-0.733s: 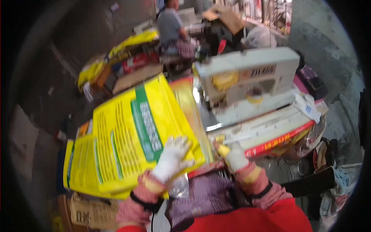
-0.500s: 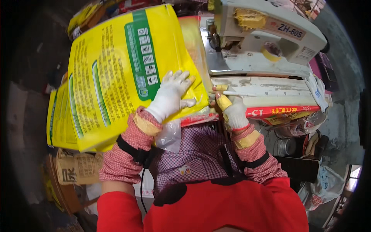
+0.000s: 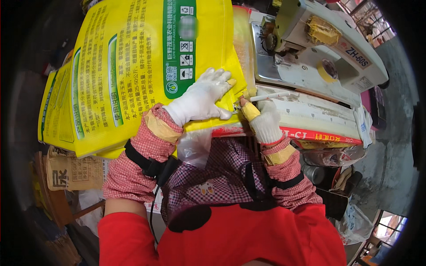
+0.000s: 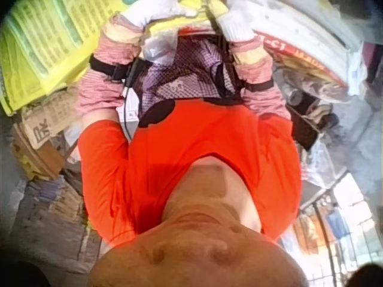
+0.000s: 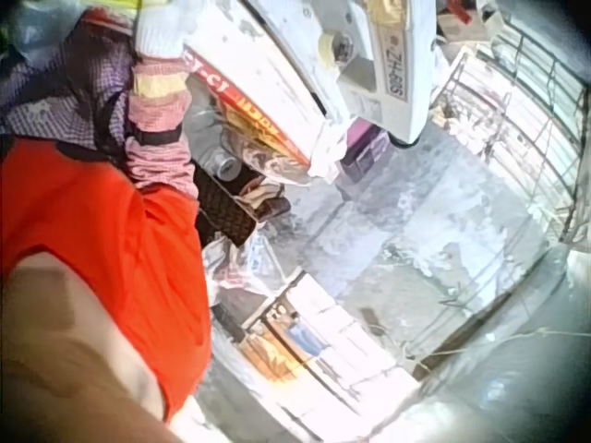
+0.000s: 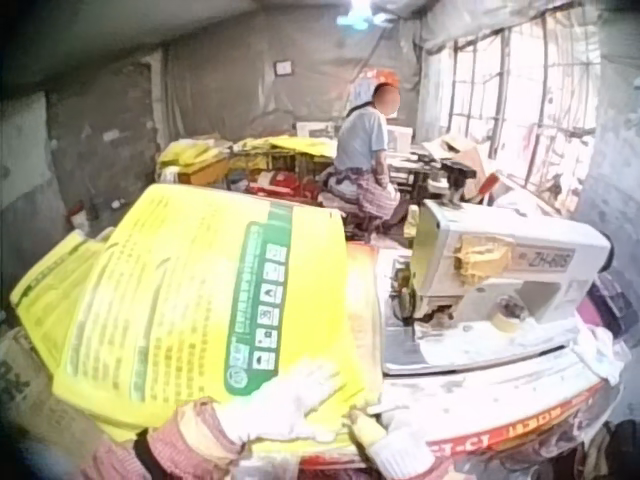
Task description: The recorder uses an industrial sewing machine to seal the openings of large yellow plastic bags.
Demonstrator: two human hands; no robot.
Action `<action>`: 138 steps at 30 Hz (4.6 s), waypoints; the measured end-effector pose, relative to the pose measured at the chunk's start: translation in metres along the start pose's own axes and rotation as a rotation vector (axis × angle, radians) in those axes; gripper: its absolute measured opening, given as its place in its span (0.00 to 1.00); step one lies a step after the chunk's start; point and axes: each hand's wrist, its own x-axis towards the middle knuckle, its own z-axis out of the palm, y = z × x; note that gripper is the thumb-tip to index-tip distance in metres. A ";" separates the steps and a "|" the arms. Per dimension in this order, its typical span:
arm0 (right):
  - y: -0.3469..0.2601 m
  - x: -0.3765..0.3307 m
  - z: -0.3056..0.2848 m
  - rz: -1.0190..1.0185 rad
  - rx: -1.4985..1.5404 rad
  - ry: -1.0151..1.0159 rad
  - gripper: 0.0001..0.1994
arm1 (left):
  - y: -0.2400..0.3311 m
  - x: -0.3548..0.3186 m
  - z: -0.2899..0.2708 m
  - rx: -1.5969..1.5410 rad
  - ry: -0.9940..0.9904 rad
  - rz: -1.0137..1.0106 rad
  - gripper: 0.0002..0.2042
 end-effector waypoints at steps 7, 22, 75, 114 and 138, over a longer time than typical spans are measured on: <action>-0.008 -0.009 0.004 -0.207 -0.212 0.062 0.12 | 0.010 -0.001 0.005 0.080 0.028 -0.009 0.39; -0.012 -0.004 0.013 -0.258 -0.319 0.060 0.08 | 0.009 -0.003 0.015 0.112 0.083 -0.041 0.41; 0.037 0.136 -0.251 0.271 -1.192 -0.111 0.18 | 0.055 -0.059 -0.059 0.284 0.054 -0.001 0.38; -0.030 -0.059 0.007 -0.755 0.103 -0.337 0.09 | -0.155 -0.440 -0.182 -0.687 1.612 -0.858 0.24; -0.086 0.073 0.048 -0.370 -0.174 -0.399 0.17 | -0.159 -0.097 -0.132 -0.053 0.376 -0.666 0.26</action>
